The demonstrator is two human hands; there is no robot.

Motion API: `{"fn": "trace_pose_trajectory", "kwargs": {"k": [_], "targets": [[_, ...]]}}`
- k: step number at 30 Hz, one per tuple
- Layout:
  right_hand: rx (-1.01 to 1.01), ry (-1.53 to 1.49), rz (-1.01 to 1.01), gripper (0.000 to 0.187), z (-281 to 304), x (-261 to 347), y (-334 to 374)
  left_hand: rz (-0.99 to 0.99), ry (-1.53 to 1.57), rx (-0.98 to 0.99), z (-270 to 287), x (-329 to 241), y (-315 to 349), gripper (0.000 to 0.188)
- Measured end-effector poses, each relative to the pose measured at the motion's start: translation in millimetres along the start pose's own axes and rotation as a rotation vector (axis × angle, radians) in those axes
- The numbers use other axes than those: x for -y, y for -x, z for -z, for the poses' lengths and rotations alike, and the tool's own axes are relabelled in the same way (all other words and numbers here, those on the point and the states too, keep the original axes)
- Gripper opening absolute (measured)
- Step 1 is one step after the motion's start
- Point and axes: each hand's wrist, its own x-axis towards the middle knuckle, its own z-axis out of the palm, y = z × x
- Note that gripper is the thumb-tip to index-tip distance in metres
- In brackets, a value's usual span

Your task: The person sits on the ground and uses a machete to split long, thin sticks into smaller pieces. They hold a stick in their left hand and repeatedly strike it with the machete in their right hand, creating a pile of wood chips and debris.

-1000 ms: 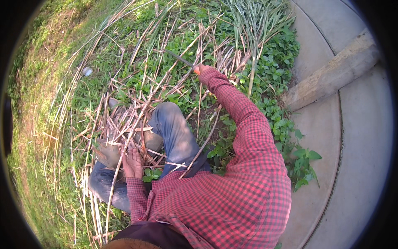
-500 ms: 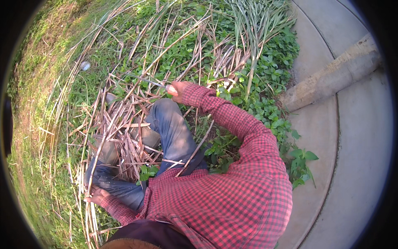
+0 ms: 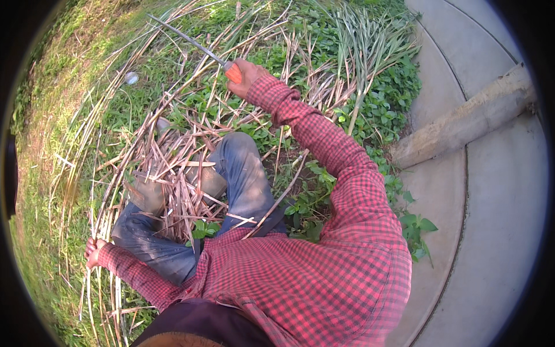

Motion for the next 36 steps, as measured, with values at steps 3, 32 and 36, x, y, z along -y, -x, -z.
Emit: {"fn": "trace_pose_trajectory", "kwargs": {"k": [3, 32, 36], "targets": [[-0.307, 0.104, 0.235, 0.04, 53.0, 45.4, -45.5, -0.095, -0.014, -0.055, -6.2, -6.8, -8.0, 0.052], [-0.101, 0.258, -0.06, 0.058, -95.0, -146.5, 100.1, 0.062, -0.012, 0.006, -69.6, -13.7, 32.1, 0.045], [-0.402, 0.083, 0.583, 0.049, -85.3, 27.4, 33.9, 0.075, 0.414, 0.315, -40.1, 16.1, 62.2, 0.032]]}}
